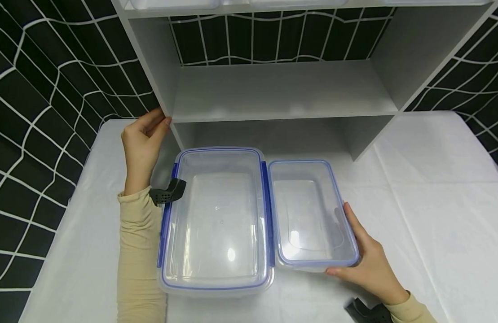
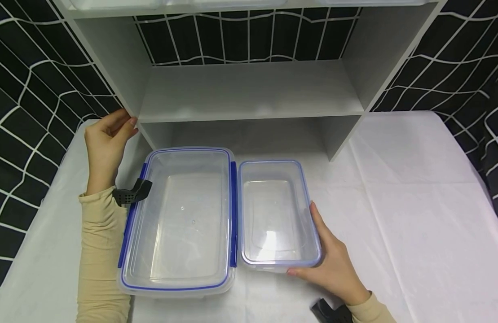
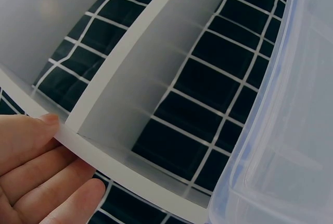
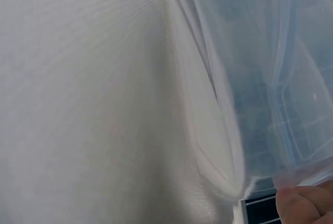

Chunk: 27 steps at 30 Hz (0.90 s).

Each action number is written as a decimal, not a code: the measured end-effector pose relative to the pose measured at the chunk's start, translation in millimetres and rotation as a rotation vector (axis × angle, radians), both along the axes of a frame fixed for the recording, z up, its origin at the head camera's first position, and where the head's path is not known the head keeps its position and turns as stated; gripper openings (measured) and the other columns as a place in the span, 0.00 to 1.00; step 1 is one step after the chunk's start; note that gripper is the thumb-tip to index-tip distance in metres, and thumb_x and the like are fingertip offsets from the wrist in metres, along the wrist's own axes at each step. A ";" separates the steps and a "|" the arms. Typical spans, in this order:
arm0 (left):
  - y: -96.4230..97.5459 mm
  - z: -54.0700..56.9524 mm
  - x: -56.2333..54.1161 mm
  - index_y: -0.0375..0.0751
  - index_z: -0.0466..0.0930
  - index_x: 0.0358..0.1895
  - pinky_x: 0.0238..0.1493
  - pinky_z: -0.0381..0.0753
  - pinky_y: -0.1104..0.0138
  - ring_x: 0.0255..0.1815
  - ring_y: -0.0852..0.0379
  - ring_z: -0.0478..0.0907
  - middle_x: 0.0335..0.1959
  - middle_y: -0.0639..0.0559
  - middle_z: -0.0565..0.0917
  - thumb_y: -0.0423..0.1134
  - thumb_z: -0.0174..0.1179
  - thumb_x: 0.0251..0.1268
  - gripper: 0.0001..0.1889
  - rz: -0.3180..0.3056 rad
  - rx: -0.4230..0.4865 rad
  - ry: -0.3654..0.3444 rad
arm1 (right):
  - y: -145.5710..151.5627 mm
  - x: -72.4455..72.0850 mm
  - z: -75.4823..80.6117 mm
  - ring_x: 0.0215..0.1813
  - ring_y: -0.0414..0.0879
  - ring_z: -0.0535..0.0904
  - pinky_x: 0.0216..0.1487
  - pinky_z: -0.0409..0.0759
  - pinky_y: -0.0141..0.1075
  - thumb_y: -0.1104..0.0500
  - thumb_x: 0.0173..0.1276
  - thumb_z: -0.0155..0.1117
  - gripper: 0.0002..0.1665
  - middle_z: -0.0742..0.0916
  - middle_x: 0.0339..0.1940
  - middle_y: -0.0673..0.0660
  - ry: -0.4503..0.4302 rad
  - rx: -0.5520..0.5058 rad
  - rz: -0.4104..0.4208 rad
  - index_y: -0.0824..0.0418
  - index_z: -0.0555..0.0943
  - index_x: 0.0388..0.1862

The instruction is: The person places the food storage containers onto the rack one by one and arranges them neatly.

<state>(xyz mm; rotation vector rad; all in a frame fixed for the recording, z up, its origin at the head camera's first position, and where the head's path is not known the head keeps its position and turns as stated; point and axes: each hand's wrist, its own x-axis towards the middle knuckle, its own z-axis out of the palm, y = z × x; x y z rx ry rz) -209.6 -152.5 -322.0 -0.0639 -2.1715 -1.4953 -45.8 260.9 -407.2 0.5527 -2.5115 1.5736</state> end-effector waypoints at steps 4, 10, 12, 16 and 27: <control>0.2 0.4 -0.2 0.29 0.80 0.51 0.45 0.81 0.72 0.45 0.55 0.83 0.46 0.41 0.84 0.32 0.60 0.63 0.15 -0.002 0.005 -0.001 | 2.2 -0.7 -1.9 0.67 0.33 0.63 0.59 0.67 0.19 0.78 0.20 0.80 0.77 0.60 0.74 0.61 0.034 -0.055 0.024 0.66 0.52 0.74; 0.6 0.9 -0.6 0.28 0.80 0.51 0.45 0.81 0.72 0.44 0.55 0.83 0.46 0.40 0.83 0.31 0.60 0.63 0.15 -0.005 0.009 -0.003 | 5.4 -0.5 -2.1 0.70 0.36 0.60 0.61 0.66 0.21 0.78 0.27 0.78 0.72 0.58 0.75 0.59 0.019 -0.108 0.036 0.68 0.51 0.74; 0.7 1.1 -0.9 0.28 0.80 0.51 0.45 0.81 0.72 0.44 0.55 0.83 0.46 0.39 0.83 0.31 0.60 0.63 0.15 -0.006 0.009 -0.003 | 5.9 -0.3 -1.9 0.70 0.37 0.61 0.61 0.67 0.22 0.78 0.29 0.78 0.69 0.58 0.75 0.60 0.003 -0.145 0.036 0.68 0.52 0.74; 0.9 1.2 -1.4 0.27 0.80 0.51 0.45 0.81 0.72 0.44 0.55 0.83 0.46 0.39 0.83 0.31 0.60 0.63 0.15 -0.010 0.011 0.001 | 6.0 0.5 -0.1 0.69 0.37 0.62 0.61 0.67 0.23 0.76 0.34 0.78 0.66 0.59 0.75 0.59 -0.027 -0.206 0.027 0.68 0.53 0.73; 0.6 -0.2 -1.1 0.27 0.80 0.51 0.45 0.81 0.72 0.45 0.54 0.83 0.47 0.39 0.83 0.31 0.60 0.63 0.15 -0.011 0.016 -0.003 | 4.5 -0.2 0.5 0.68 0.36 0.64 0.60 0.69 0.23 0.74 0.37 0.78 0.65 0.59 0.75 0.58 -0.043 -0.254 0.061 0.69 0.53 0.73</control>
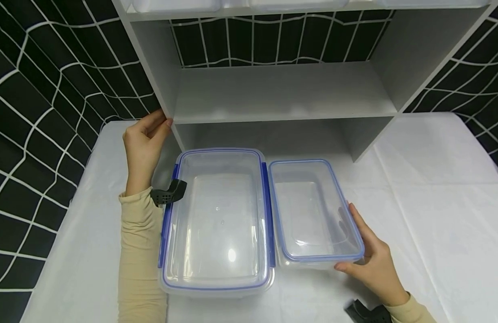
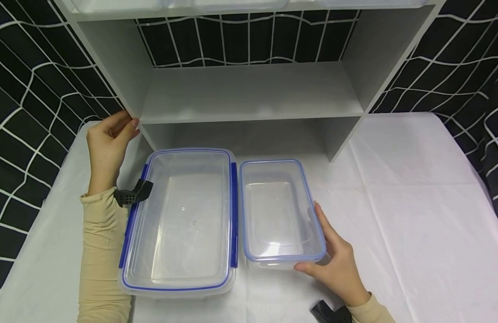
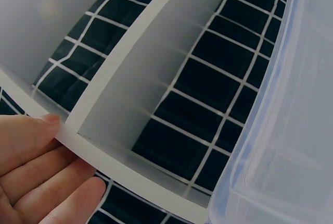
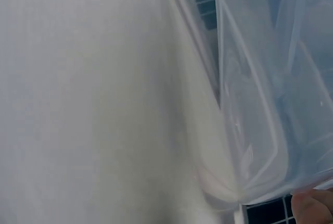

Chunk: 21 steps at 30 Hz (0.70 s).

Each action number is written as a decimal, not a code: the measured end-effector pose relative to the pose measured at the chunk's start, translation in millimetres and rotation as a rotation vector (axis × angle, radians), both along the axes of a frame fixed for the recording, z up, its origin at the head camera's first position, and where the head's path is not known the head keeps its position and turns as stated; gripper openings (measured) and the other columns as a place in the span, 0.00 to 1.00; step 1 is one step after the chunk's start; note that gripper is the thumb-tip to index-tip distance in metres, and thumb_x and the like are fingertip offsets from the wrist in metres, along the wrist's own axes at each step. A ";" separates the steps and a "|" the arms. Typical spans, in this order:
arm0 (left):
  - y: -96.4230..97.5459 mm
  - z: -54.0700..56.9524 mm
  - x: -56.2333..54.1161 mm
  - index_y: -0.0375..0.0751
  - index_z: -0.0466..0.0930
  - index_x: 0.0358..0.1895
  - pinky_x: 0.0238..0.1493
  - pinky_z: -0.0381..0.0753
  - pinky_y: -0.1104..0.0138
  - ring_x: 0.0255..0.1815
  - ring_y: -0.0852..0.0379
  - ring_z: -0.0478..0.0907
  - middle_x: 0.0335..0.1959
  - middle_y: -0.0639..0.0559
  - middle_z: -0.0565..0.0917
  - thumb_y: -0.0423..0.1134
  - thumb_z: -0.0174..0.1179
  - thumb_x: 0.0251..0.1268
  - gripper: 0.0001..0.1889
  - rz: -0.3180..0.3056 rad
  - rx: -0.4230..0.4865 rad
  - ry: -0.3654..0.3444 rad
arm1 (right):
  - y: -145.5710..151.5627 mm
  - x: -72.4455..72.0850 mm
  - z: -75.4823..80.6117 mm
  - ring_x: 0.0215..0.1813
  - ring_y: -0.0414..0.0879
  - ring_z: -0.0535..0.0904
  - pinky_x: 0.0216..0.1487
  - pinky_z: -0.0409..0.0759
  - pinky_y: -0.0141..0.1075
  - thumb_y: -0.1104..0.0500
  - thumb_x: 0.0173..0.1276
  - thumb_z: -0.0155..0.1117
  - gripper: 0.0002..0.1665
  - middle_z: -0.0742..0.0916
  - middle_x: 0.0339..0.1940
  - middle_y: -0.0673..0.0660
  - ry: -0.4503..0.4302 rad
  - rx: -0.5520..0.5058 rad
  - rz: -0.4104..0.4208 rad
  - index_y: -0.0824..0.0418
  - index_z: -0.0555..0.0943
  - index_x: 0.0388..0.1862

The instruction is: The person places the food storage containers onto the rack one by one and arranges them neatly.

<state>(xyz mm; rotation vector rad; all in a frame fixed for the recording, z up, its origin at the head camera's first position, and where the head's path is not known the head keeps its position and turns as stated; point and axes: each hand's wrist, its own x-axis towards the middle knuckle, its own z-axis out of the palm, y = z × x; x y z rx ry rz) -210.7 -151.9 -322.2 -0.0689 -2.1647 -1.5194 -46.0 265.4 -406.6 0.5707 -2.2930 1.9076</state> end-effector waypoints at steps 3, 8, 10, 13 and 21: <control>0.2 -0.2 0.2 0.28 0.79 0.51 0.45 0.81 0.72 0.45 0.54 0.83 0.47 0.39 0.83 0.31 0.60 0.63 0.15 0.004 -0.001 0.000 | -0.6 -0.9 -1.3 0.68 0.36 0.63 0.59 0.69 0.22 0.74 0.36 0.78 0.66 0.57 0.75 0.59 -0.005 0.012 0.016 0.67 0.52 0.74; 0.4 -0.4 -0.2 0.27 0.79 0.51 0.45 0.82 0.72 0.45 0.54 0.83 0.47 0.39 0.83 0.31 0.61 0.63 0.15 0.010 -0.004 -0.002 | -2.7 -1.2 -4.0 0.70 0.34 0.58 0.60 0.66 0.20 0.80 0.33 0.75 0.70 0.52 0.76 0.65 -0.028 0.046 0.044 0.64 0.48 0.75; 0.5 -0.5 -0.3 0.27 0.79 0.51 0.45 0.82 0.72 0.45 0.54 0.83 0.47 0.39 0.83 0.31 0.61 0.63 0.15 0.010 -0.004 -0.003 | -3.6 -1.7 -4.5 0.70 0.32 0.57 0.60 0.65 0.20 0.82 0.32 0.74 0.72 0.51 0.75 0.69 -0.039 0.078 0.053 0.63 0.47 0.76; 0.6 -0.6 -0.5 0.27 0.79 0.51 0.45 0.82 0.72 0.45 0.53 0.83 0.47 0.39 0.83 0.31 0.61 0.63 0.15 0.010 -0.008 -0.005 | -4.7 -2.5 -5.0 0.72 0.35 0.52 0.61 0.62 0.18 0.80 0.32 0.76 0.76 0.47 0.75 0.71 -0.065 0.148 0.057 0.59 0.43 0.77; 1.0 1.0 1.2 0.27 0.80 0.51 0.44 0.81 0.73 0.44 0.54 0.83 0.46 0.39 0.83 0.31 0.61 0.63 0.15 0.015 -0.019 0.000 | -10.8 -2.7 -8.3 0.72 0.68 0.42 0.58 0.56 0.14 0.71 0.35 0.81 0.81 0.43 0.77 0.60 -0.157 0.231 0.016 0.49 0.35 0.77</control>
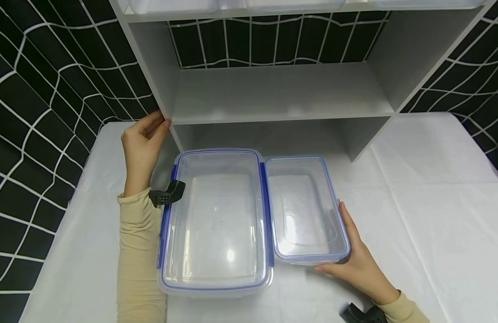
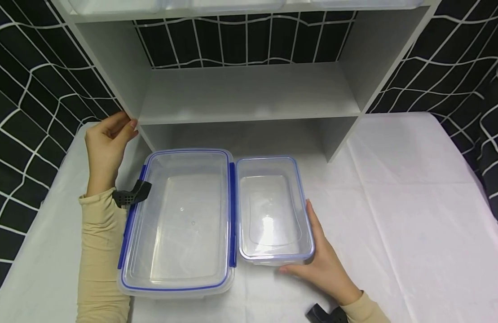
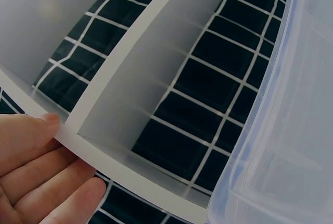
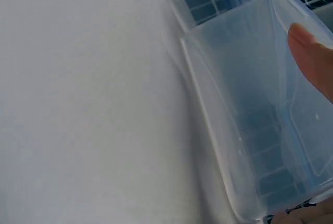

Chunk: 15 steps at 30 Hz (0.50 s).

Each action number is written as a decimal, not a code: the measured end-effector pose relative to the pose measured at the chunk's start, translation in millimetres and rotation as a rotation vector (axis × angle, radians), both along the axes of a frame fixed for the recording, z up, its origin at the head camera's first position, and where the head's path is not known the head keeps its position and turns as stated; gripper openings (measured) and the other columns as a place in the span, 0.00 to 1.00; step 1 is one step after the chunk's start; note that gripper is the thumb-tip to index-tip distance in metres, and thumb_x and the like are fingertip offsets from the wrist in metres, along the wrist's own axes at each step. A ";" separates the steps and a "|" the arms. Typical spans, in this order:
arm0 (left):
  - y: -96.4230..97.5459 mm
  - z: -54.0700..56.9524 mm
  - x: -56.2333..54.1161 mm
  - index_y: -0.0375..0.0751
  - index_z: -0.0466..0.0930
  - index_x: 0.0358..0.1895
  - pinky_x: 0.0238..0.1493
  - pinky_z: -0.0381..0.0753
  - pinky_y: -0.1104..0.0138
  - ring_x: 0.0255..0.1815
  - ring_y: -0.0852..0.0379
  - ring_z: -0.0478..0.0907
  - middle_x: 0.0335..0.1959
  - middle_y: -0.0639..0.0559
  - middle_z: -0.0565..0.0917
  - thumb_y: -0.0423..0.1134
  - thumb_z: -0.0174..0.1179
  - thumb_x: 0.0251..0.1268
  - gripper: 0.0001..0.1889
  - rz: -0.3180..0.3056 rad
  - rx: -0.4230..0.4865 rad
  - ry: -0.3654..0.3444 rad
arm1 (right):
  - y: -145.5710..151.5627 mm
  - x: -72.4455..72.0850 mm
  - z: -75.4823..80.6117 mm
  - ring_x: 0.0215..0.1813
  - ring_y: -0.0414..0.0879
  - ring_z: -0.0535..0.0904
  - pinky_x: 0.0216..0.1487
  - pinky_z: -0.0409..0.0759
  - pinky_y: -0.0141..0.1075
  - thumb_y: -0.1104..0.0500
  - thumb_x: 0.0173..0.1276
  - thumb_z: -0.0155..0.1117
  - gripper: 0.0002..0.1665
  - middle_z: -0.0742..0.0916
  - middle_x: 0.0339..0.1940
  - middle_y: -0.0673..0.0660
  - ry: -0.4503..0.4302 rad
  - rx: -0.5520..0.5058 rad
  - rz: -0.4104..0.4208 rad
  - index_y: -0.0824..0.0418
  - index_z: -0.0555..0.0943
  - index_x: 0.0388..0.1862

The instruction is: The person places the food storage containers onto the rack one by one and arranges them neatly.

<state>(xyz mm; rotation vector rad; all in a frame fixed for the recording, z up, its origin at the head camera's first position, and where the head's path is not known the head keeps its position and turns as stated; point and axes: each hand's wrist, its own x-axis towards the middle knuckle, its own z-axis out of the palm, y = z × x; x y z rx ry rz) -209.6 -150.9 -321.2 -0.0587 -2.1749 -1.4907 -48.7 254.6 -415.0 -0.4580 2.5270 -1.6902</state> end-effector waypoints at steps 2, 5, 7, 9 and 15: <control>0.1 0.6 0.6 0.28 0.80 0.51 0.45 0.81 0.73 0.45 0.53 0.83 0.46 0.39 0.83 0.31 0.61 0.63 0.15 0.003 -0.004 -0.004 | -0.9 0.7 -0.5 0.72 0.67 0.43 0.57 0.57 0.14 0.71 0.35 0.81 0.81 0.44 0.77 0.59 -0.013 -0.002 -0.013 0.48 0.36 0.77; 0.0 0.8 0.8 0.28 0.80 0.51 0.45 0.81 0.72 0.45 0.52 0.83 0.46 0.39 0.83 0.32 0.61 0.63 0.15 0.004 -0.006 -0.008 | -1.6 1.8 -1.4 0.72 0.66 0.41 0.57 0.56 0.14 0.73 0.35 0.80 0.81 0.43 0.77 0.61 -0.033 -0.033 -0.023 0.48 0.35 0.77; -0.1 0.7 0.6 0.28 0.80 0.51 0.45 0.81 0.72 0.46 0.52 0.83 0.47 0.39 0.83 0.32 0.61 0.63 0.15 0.003 -0.005 -0.011 | -2.1 2.4 -1.9 0.72 0.66 0.40 0.58 0.55 0.14 0.74 0.34 0.80 0.82 0.43 0.77 0.63 -0.050 -0.050 -0.031 0.47 0.34 0.77; -0.4 0.4 0.2 0.27 0.79 0.51 0.45 0.81 0.72 0.45 0.52 0.83 0.47 0.39 0.83 0.31 0.61 0.63 0.15 0.002 -0.004 -0.009 | -2.9 2.6 -2.5 0.72 0.69 0.39 0.64 0.53 0.20 0.75 0.33 0.79 0.82 0.42 0.76 0.65 -0.055 -0.067 -0.035 0.47 0.34 0.77; -0.7 -0.5 0.1 0.27 0.80 0.51 0.45 0.81 0.73 0.44 0.54 0.83 0.46 0.39 0.83 0.31 0.61 0.63 0.15 -0.002 0.001 -0.001 | -3.9 1.3 -4.6 0.76 0.53 0.41 0.62 0.51 0.15 0.74 0.31 0.80 0.83 0.44 0.77 0.59 -0.004 -0.034 -0.069 0.48 0.36 0.77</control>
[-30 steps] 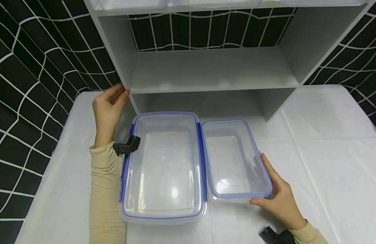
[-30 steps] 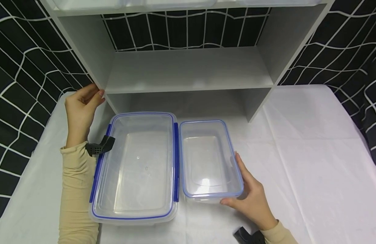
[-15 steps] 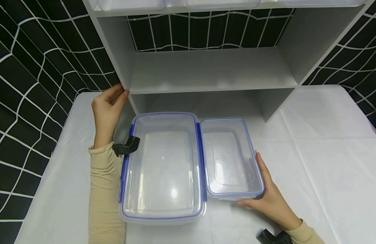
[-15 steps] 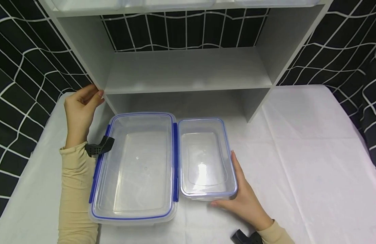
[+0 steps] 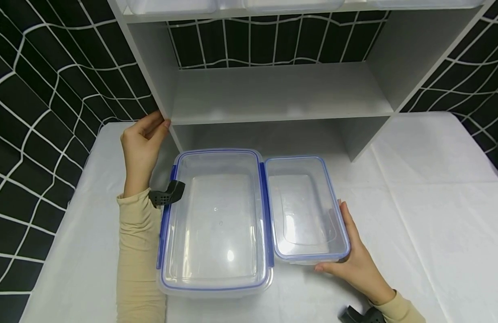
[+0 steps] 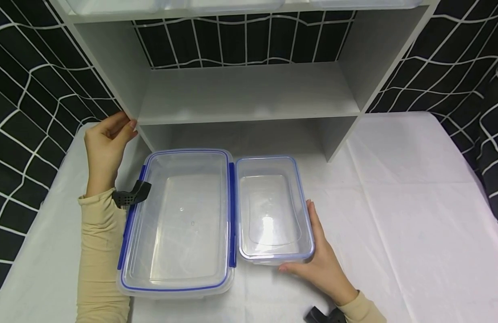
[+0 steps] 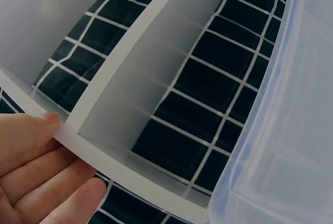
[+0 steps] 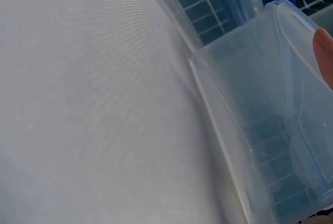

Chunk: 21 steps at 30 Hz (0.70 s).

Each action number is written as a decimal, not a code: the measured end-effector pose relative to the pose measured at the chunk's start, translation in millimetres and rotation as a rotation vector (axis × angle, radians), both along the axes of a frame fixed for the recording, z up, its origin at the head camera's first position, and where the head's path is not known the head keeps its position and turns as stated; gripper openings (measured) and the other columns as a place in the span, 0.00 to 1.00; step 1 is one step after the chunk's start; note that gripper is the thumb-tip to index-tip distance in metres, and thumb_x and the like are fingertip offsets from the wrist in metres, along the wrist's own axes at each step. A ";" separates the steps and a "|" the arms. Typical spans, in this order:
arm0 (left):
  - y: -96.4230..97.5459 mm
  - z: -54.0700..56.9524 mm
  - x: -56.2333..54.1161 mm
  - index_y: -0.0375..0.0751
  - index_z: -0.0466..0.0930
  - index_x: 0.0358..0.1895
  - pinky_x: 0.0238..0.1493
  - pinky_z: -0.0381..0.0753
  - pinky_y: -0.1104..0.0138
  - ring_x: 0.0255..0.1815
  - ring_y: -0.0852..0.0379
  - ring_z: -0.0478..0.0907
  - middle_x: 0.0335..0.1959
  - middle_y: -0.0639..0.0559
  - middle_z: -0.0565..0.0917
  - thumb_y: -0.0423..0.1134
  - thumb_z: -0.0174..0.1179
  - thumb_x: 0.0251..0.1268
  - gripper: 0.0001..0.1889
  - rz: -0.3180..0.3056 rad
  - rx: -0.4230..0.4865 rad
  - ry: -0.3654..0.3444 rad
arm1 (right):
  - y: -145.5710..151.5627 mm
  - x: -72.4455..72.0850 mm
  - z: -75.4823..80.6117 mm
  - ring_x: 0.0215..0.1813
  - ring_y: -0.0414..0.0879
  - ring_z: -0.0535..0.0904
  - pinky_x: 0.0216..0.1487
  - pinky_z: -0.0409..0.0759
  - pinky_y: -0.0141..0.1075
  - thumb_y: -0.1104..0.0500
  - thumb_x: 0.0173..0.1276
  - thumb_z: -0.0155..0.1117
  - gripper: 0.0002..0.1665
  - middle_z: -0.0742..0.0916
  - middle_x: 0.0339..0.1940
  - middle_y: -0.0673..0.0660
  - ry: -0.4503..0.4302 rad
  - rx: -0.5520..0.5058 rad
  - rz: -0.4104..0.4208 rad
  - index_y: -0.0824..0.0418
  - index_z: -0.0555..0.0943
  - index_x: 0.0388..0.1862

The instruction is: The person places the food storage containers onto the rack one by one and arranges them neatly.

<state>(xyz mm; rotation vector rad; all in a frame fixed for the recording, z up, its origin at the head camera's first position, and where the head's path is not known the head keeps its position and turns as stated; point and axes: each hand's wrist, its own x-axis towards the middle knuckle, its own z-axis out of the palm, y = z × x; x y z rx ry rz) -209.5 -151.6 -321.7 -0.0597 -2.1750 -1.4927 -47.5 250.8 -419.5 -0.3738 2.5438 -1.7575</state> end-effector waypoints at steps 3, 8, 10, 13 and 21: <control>0.0 -0.4 0.2 0.28 0.80 0.51 0.45 0.81 0.73 0.44 0.55 0.83 0.46 0.39 0.83 0.31 0.61 0.63 0.15 -0.003 0.003 0.001 | -0.4 -1.1 -0.8 0.75 0.38 0.41 0.64 0.49 0.15 0.75 0.30 0.80 0.83 0.45 0.78 0.55 0.037 -0.003 -0.006 0.50 0.37 0.77; 0.0 -0.4 0.4 0.28 0.80 0.51 0.45 0.81 0.73 0.44 0.55 0.83 0.46 0.40 0.84 0.32 0.61 0.63 0.15 -0.002 0.006 0.003 | -0.8 -0.6 1.6 0.75 0.53 0.46 0.60 0.55 0.14 0.73 0.33 0.81 0.80 0.48 0.78 0.55 0.006 0.020 -0.019 0.49 0.39 0.78; -0.4 -0.6 0.2 0.29 0.80 0.51 0.45 0.81 0.73 0.44 0.56 0.83 0.46 0.40 0.84 0.32 0.61 0.63 0.15 0.000 0.003 0.005 | -1.0 -0.4 2.6 0.72 0.61 0.49 0.58 0.57 0.15 0.73 0.34 0.80 0.79 0.49 0.77 0.58 0.003 0.031 -0.018 0.50 0.39 0.78; -1.0 -1.2 -0.1 0.28 0.80 0.51 0.45 0.81 0.73 0.44 0.57 0.83 0.46 0.40 0.84 0.32 0.61 0.63 0.15 0.002 0.003 0.007 | -0.1 -0.1 3.3 0.72 0.54 0.55 0.57 0.61 0.16 0.74 0.34 0.80 0.78 0.51 0.77 0.62 0.031 0.040 -0.011 0.52 0.40 0.78; -0.5 -0.8 -0.3 0.28 0.80 0.51 0.45 0.81 0.73 0.44 0.56 0.83 0.46 0.39 0.84 0.32 0.61 0.63 0.15 0.000 0.008 0.002 | 9.4 1.1 10.3 0.64 0.29 0.61 0.54 0.69 0.18 0.79 0.38 0.75 0.73 0.54 0.76 0.64 0.003 -0.028 -0.035 0.51 0.45 0.77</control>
